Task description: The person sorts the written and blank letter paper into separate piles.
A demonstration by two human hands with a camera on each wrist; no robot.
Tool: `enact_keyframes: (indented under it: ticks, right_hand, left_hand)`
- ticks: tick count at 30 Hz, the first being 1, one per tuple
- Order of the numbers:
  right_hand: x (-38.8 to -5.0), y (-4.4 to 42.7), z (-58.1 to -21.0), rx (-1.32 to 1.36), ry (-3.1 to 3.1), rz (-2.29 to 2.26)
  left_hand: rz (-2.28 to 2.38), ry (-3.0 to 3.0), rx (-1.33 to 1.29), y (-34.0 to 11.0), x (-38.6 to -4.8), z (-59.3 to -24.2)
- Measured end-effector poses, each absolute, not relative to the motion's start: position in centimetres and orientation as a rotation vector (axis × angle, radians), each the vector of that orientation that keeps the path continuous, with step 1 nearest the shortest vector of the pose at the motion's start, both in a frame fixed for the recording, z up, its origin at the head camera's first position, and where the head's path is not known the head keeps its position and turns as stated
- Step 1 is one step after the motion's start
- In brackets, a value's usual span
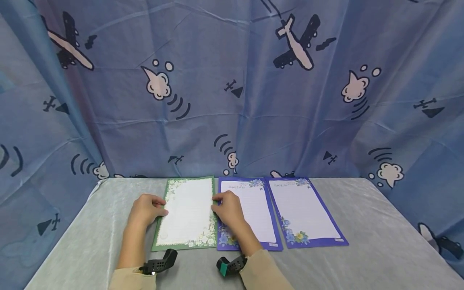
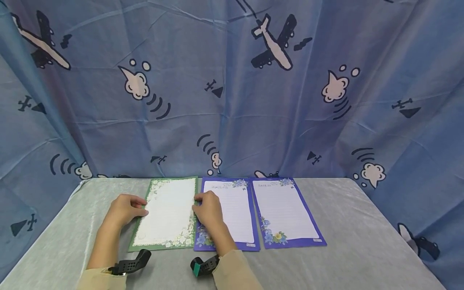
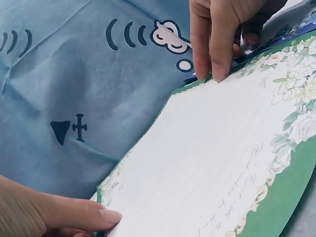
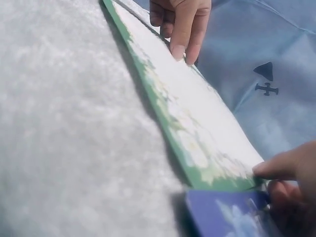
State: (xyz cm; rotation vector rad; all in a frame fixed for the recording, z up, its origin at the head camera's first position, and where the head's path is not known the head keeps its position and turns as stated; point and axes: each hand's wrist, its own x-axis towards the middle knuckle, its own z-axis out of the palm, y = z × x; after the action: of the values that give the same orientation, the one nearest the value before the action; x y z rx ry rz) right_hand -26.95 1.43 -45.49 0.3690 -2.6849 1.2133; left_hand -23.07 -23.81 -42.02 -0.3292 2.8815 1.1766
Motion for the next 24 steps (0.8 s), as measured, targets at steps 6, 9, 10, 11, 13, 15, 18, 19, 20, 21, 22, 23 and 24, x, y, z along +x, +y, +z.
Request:
enact_keyframes:
  ticks: [6, 9, 10, 11, 13, 15, 18, 19, 20, 21, 22, 23, 24]
  right_hand:
    - [-26.9, 2.1, -44.9, 0.387, -2.663, 1.273]
    - [-26.9, 2.6, -44.3, 0.382, -2.66, 1.306]
    - [-27.0, 2.8, -44.0, 0.378, -2.659, 1.318]
    - [-27.0, 3.0, -43.7, 0.385, -2.655, 1.328]
    - [-27.0, 3.4, -43.1, 0.387, -2.651, 1.348]
    - [-26.9, 3.9, -42.4, 0.4, -2.66, 1.357]
    - [-26.8, 5.1, -41.6, 0.442, -2.696, 1.314]
    - [-26.9, 5.5, -41.4, 0.464, -2.713, 1.286]
    - [-26.9, 5.9, -41.3, 0.481, -2.73, 1.252]
    - [-27.0, 6.4, -41.2, 0.496, -2.742, 1.217]
    - [-27.0, 6.8, -41.2, 0.505, -2.75, 1.18]
    - [-27.0, 7.3, -41.2, 0.497, -2.762, 1.153]
    - [-27.0, 7.8, -41.2, 0.487, -2.767, 1.127]
  left_hand:
    - [1.078, 2.904, -0.372, -23.6, -22.9, -41.2]
    - [1.092, 2.942, -0.352, -23.2, -22.6, -40.1]
    - [1.111, 2.953, -0.329, -23.0, -22.5, -39.6]
    - [1.128, 2.966, -0.296, -22.6, -22.5, -39.2]
    - [1.177, 2.986, -0.221, -21.8, -22.6, -38.7]
    - [1.214, 2.997, -0.149, -20.6, -22.7, -38.6]
    - [1.259, 3.01, -0.049, -18.6, -23.2, -38.6]
    - [1.267, 3.014, -0.026, -18.0, -23.4, -38.7]
    - [1.268, 3.026, 0.0, -17.4, -23.5, -38.7]
    - [1.269, 3.034, 0.018, -16.9, -23.6, -38.8]
    - [1.26, 3.045, 0.027, -16.3, -23.7, -38.9]
    - [1.253, 3.052, 0.034, -15.8, -23.8, -39.0]
    - [1.241, 3.056, 0.039, -15.3, -23.8, -39.1]
